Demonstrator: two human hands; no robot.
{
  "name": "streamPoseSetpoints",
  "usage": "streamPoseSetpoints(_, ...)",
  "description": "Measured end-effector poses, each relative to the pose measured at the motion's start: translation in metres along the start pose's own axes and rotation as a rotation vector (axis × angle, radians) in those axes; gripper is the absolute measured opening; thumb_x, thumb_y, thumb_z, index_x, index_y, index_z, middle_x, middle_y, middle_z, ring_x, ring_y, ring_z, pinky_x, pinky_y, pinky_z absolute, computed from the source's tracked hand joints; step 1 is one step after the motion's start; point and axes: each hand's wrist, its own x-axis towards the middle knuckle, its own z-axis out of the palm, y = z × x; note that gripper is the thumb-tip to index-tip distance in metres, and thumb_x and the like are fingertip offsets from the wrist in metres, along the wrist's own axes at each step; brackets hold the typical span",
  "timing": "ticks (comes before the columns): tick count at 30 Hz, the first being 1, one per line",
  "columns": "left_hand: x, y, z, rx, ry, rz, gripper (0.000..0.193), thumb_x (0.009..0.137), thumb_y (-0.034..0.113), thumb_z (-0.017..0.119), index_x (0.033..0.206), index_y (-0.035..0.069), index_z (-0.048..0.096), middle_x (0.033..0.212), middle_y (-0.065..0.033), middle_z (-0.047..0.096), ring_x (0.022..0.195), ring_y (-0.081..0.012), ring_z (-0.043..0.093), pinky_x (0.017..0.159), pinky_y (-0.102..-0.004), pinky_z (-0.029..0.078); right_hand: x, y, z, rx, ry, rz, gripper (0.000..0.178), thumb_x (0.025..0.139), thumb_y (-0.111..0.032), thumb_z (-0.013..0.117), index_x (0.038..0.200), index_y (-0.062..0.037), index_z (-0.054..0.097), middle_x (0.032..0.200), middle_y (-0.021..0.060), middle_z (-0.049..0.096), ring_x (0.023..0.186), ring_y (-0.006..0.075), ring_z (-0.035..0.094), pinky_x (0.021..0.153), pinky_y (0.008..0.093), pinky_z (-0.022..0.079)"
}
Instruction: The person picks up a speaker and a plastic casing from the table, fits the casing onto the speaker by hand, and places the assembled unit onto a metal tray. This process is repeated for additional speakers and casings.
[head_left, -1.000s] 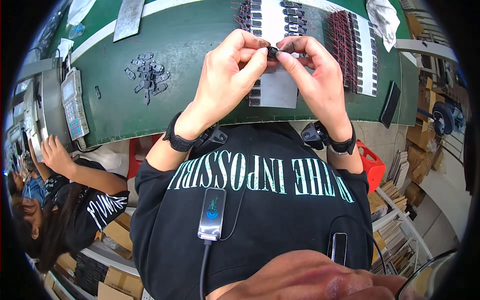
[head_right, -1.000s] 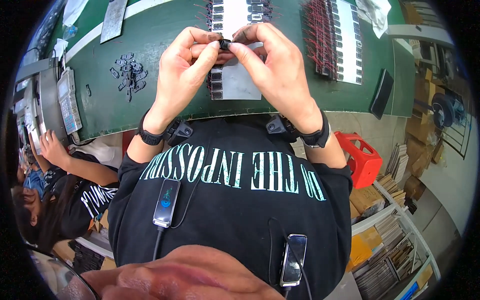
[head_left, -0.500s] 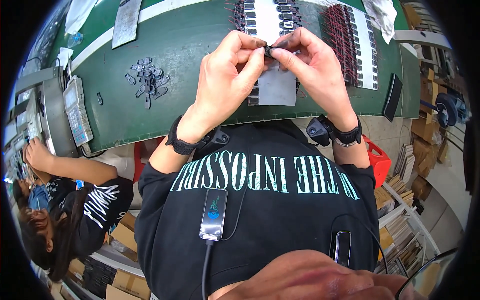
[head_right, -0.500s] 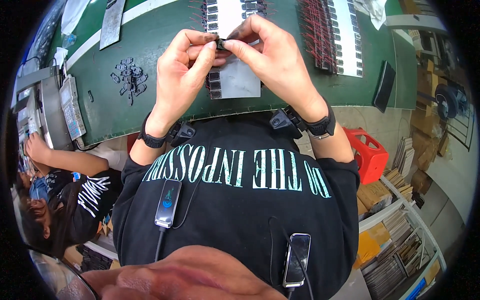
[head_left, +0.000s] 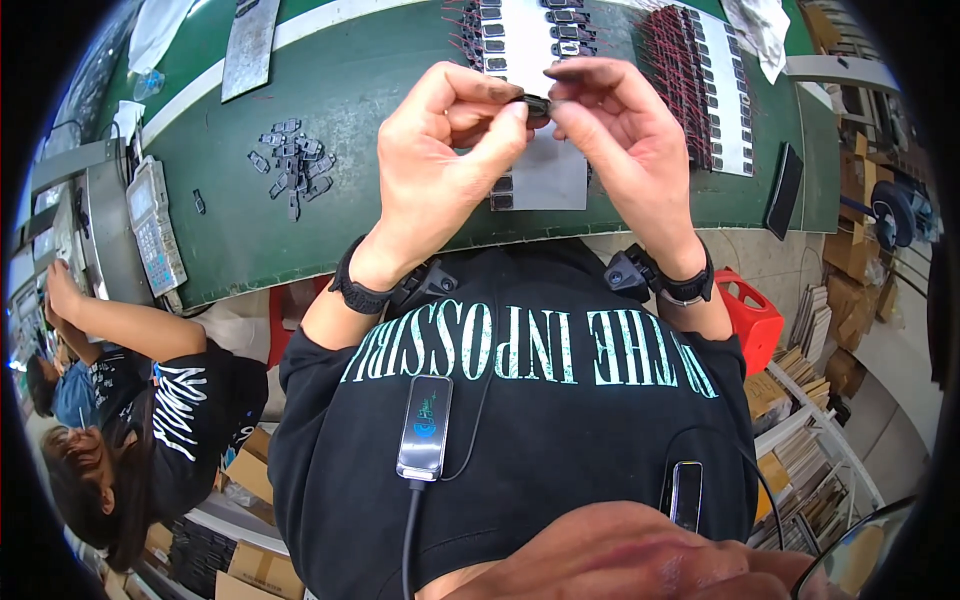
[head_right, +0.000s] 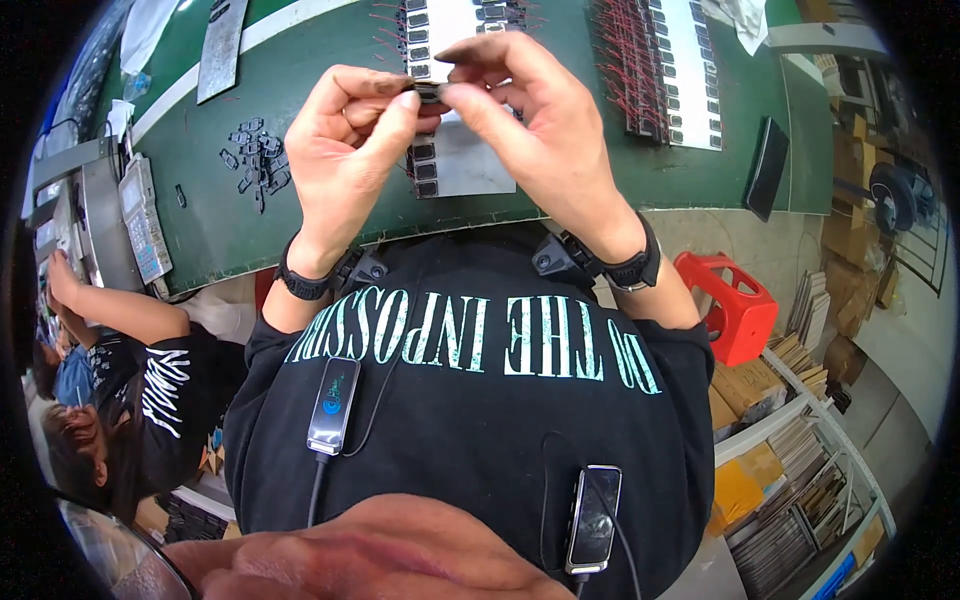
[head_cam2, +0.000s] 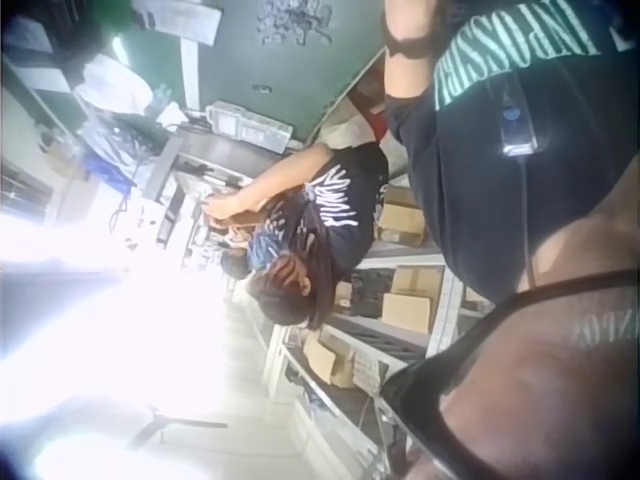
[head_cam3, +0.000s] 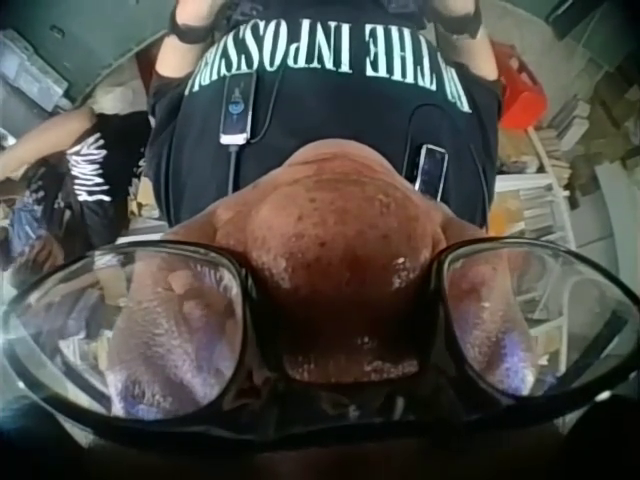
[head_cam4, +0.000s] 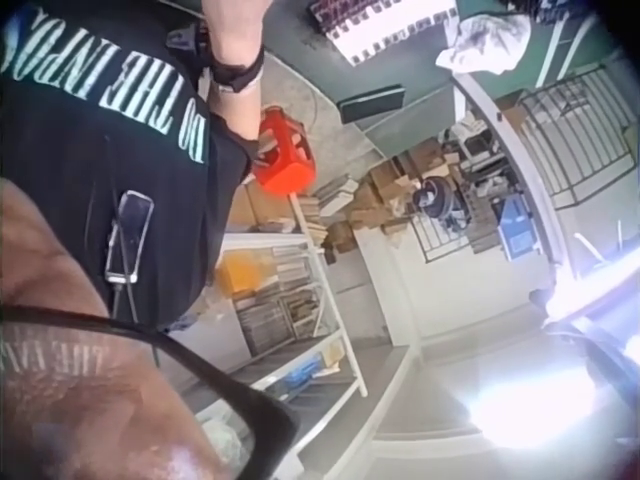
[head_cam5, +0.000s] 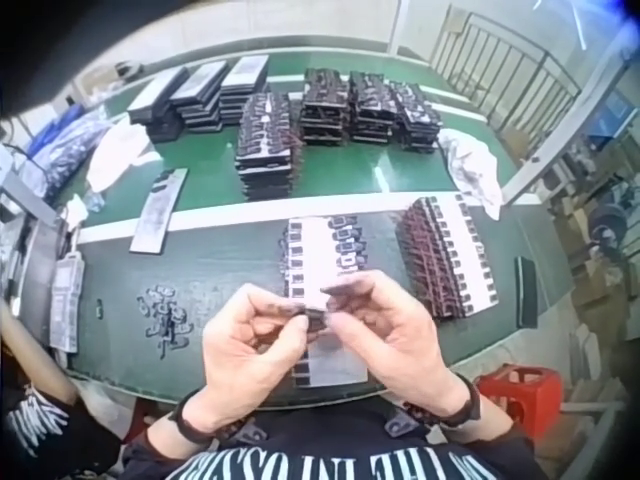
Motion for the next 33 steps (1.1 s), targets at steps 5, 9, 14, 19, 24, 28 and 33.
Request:
streamPoseSetpoints(5, 0.007, 0.003, -0.005, -0.169, -0.026, -0.136, 0.019, 0.094, 0.004, 0.061, 0.110, -0.006, 0.062, 0.098, -0.0136, 0.071, 0.088, -0.0150, 0.070, 0.080, -0.0260, 0.059, -0.007, 0.000, 0.000, 0.078, 0.024, 0.129, 0.022, 0.094, -0.001, 0.061, 0.116, 0.0037, 0.061, 0.100, 0.0052, 0.065, 0.086, 0.0107, 0.063, 0.078, 0.0231, 0.052)
streamPoseSetpoints(9, 0.008, 0.005, -0.009, -0.086, -0.067, -0.174, 0.022, 0.095, 0.004, 0.062, 0.113, -0.007, 0.063, 0.098, -0.0141, 0.072, 0.087, -0.0158, 0.071, 0.080, -0.0259, 0.059, -0.004, 0.003, -0.001, 0.064, 0.022, 0.147, 0.019, 0.094, -0.002, 0.061, 0.112, 0.0041, 0.062, 0.097, 0.0050, 0.066, 0.083, 0.0103, 0.063, 0.078, 0.0230, 0.052)
streamPoseSetpoints(14, 0.012, 0.007, -0.015, -0.082, -0.097, -0.235, 0.019, 0.096, 0.003, 0.058, 0.111, -0.007, 0.064, 0.101, -0.0155, 0.070, 0.090, -0.0213, 0.072, 0.079, -0.0287, 0.060, -0.001, 0.007, -0.005, 0.166, -0.021, 0.208, 0.019, 0.095, -0.006, 0.062, 0.111, 0.0041, 0.063, 0.096, 0.0049, 0.067, 0.083, 0.0094, 0.063, 0.076, 0.0222, 0.052)
streamPoseSetpoints(19, 0.011, 0.008, -0.016, -0.074, -0.113, -0.290, 0.020, 0.096, 0.004, 0.058, 0.113, -0.006, 0.064, 0.101, -0.0151, 0.070, 0.090, -0.0203, 0.072, 0.080, -0.0286, 0.059, 0.001, 0.005, -0.001, 0.147, -0.026, 0.204, 0.019, 0.095, -0.010, 0.063, 0.107, 0.0039, 0.064, 0.096, 0.0053, 0.068, 0.083, 0.0085, 0.063, 0.073, 0.0220, 0.053)
streamPoseSetpoints(24, 0.011, 0.021, -0.011, 0.065, -0.143, -0.253, 0.024, 0.098, 0.006, 0.056, 0.117, -0.006, 0.063, 0.103, -0.0155, 0.070, 0.092, -0.0197, 0.071, 0.082, -0.0282, 0.058, 0.003, 0.017, -0.003, 0.250, -0.068, 0.237, 0.022, 0.095, -0.015, 0.065, 0.107, 0.0030, 0.063, 0.095, 0.0050, 0.066, 0.079, 0.0084, 0.062, 0.071, 0.0224, 0.052)
streamPoseSetpoints(28, 0.011, 0.022, -0.008, 0.079, -0.177, -0.239, 0.027, 0.100, 0.008, 0.054, 0.121, -0.007, 0.061, 0.104, -0.0155, 0.070, 0.093, -0.0197, 0.071, 0.082, -0.0278, 0.058, 0.004, 0.022, -0.014, 0.401, -0.118, 0.375, 0.023, 0.095, -0.017, 0.065, 0.107, 0.0019, 0.062, 0.094, 0.0043, 0.065, 0.076, 0.0087, 0.061, 0.070, 0.0227, 0.051)
streamPoseSetpoints(33, 0.011, 0.020, -0.006, 0.000, -0.151, -0.248, 0.022, 0.096, 0.007, 0.059, 0.113, -0.007, 0.065, 0.097, -0.0110, 0.071, 0.088, -0.0144, 0.070, 0.078, -0.0241, 0.057, 0.005, 0.019, -0.015, 0.445, -0.151, 0.430, 0.020, 0.095, -0.014, 0.064, 0.109, -0.0005, 0.060, 0.090, 0.0037, 0.063, 0.075, 0.0116, 0.061, 0.071, 0.0247, 0.051)
